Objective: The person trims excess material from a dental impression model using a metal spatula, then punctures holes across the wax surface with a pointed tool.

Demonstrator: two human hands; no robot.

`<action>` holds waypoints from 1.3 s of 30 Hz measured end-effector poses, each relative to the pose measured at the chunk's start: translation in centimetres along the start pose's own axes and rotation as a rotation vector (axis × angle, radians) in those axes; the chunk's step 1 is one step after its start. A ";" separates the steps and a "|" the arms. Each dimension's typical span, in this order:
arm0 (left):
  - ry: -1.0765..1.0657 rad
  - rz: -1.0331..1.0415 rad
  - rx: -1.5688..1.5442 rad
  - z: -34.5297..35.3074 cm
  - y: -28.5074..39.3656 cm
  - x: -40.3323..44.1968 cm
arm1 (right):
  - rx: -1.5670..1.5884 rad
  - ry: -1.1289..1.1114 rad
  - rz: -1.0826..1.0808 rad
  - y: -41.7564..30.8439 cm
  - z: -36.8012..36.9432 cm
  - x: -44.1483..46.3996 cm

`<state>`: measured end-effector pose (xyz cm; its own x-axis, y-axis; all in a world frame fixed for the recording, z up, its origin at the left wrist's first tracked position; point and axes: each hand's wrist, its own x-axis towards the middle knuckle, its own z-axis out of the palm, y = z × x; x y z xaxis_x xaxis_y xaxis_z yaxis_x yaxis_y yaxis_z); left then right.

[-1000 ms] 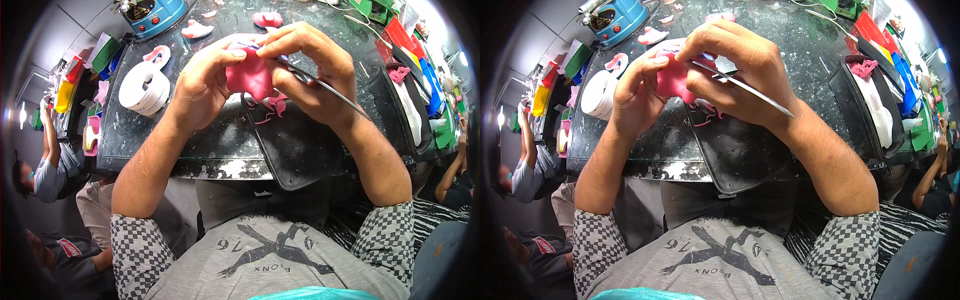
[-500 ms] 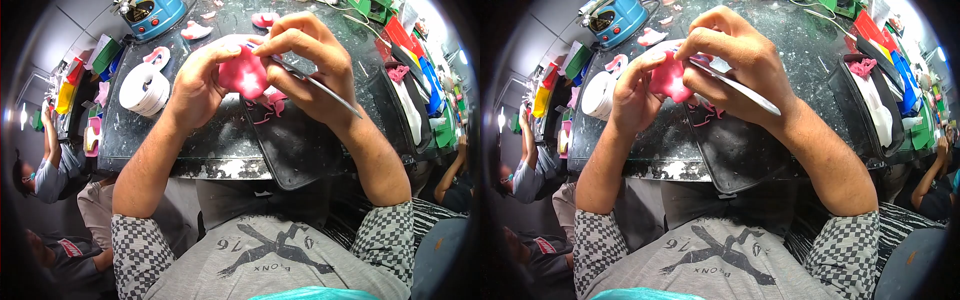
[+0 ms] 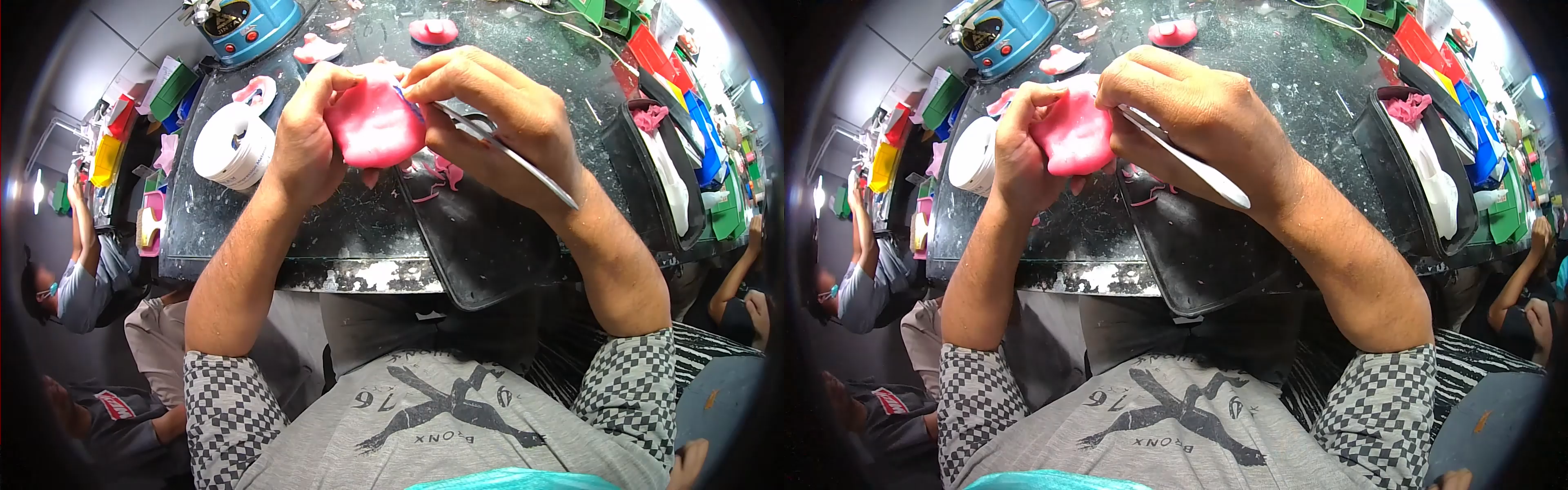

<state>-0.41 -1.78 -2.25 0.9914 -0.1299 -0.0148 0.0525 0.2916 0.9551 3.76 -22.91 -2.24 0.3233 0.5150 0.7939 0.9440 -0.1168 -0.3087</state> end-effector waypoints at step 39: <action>-0.281 -0.072 -0.504 -2.3 -0.5 1.6 | -0.080 -0.140 -0.097 1.4 1.0 0.0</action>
<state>1.45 0.05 -3.46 0.9168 -0.3931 0.0702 0.2379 0.6789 0.6946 4.97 -22.27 -3.20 0.2233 0.6396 0.7355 0.9744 -0.1251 -0.1870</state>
